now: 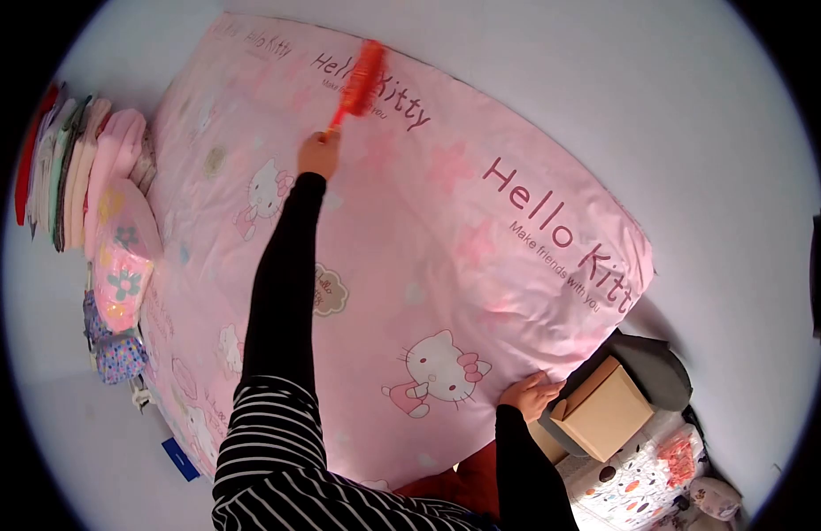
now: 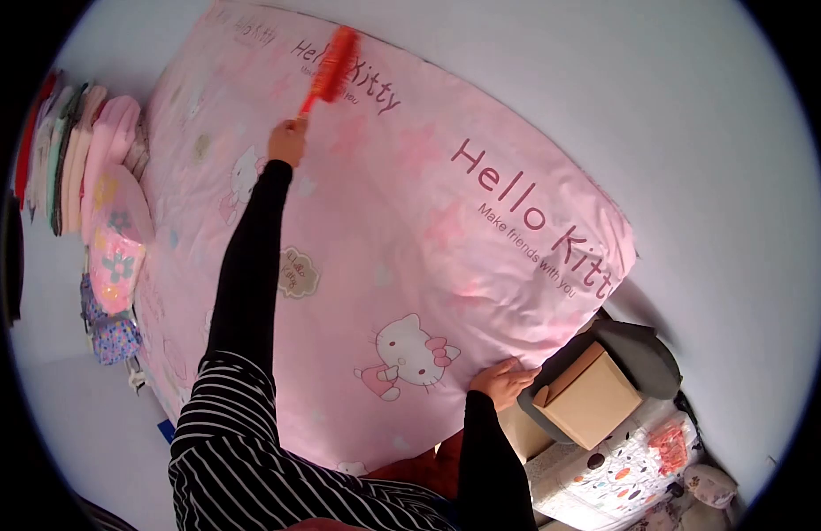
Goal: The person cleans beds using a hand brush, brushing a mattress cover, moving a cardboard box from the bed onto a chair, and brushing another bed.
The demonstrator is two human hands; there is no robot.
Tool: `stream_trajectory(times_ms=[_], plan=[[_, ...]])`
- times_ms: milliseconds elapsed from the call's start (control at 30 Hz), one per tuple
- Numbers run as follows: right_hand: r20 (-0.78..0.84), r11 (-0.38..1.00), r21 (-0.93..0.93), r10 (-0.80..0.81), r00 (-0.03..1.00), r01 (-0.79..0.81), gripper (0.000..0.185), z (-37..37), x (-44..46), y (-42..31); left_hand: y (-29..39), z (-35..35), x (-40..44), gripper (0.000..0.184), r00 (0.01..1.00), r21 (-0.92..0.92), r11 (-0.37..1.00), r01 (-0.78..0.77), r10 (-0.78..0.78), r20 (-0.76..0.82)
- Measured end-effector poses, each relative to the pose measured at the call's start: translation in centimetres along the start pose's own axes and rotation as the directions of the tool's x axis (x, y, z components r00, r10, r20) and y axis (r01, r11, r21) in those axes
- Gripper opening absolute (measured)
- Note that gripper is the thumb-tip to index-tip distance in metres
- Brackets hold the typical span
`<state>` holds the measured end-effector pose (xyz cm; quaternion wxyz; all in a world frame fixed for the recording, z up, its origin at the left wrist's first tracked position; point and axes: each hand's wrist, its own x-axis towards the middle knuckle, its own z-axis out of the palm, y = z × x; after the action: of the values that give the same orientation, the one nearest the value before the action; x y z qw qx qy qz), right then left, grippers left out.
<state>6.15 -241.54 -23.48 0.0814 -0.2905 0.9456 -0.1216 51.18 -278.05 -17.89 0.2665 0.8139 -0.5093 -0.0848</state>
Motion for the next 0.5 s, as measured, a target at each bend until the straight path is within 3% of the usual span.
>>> stream_trajectory(times_ms=[67, 133, 200, 300, 400, 500], plan=[[-0.009, 1.000, -0.004, -0.001, 1.000, 0.001, 0.063, 0.0, -0.1, 0.1, -1.2, -0.8, 4.1, 0.058, 0.982, 0.083, 0.986, 0.145, -0.133, -0.132], [-0.005, 1.000, -0.015, 0.006, 1.000, -0.006, 0.062, 0.2, 0.0, 0.2, -2.9, -1.5, 9.0, 0.064, 0.961, 0.258, 0.931, 0.259, -0.220, -0.168], [0.035, 0.999, -0.025, 0.030, 0.999, -0.029, 0.063, -0.1, 0.2, 0.0, -4.3, -1.5, 13.0, 0.068, 0.923, 0.155, 0.910, 0.384, -0.379, -0.060], [0.061, 0.998, -0.001, 0.066, 0.996, -0.066, 0.063, -0.2, 0.4, 0.0, -4.4, 0.2, 16.8, 0.068, 0.960, 0.172, 0.945, 0.279, -0.277, -0.038], [0.062, 0.997, 0.013, 0.071, 0.996, -0.072, 0.063, -0.2, 0.5, 0.0, 0.1, 1.5, 16.3, 0.063, 0.918, 0.034, 0.929, 0.367, -0.368, 0.145], [0.053, 0.998, 0.023, 0.051, 0.997, -0.052, 0.063, -0.2, 0.4, 0.1, 2.9, 5.0, 14.0, 0.055, 0.893, -0.162, 0.902, 0.401, -0.346, 0.287]])
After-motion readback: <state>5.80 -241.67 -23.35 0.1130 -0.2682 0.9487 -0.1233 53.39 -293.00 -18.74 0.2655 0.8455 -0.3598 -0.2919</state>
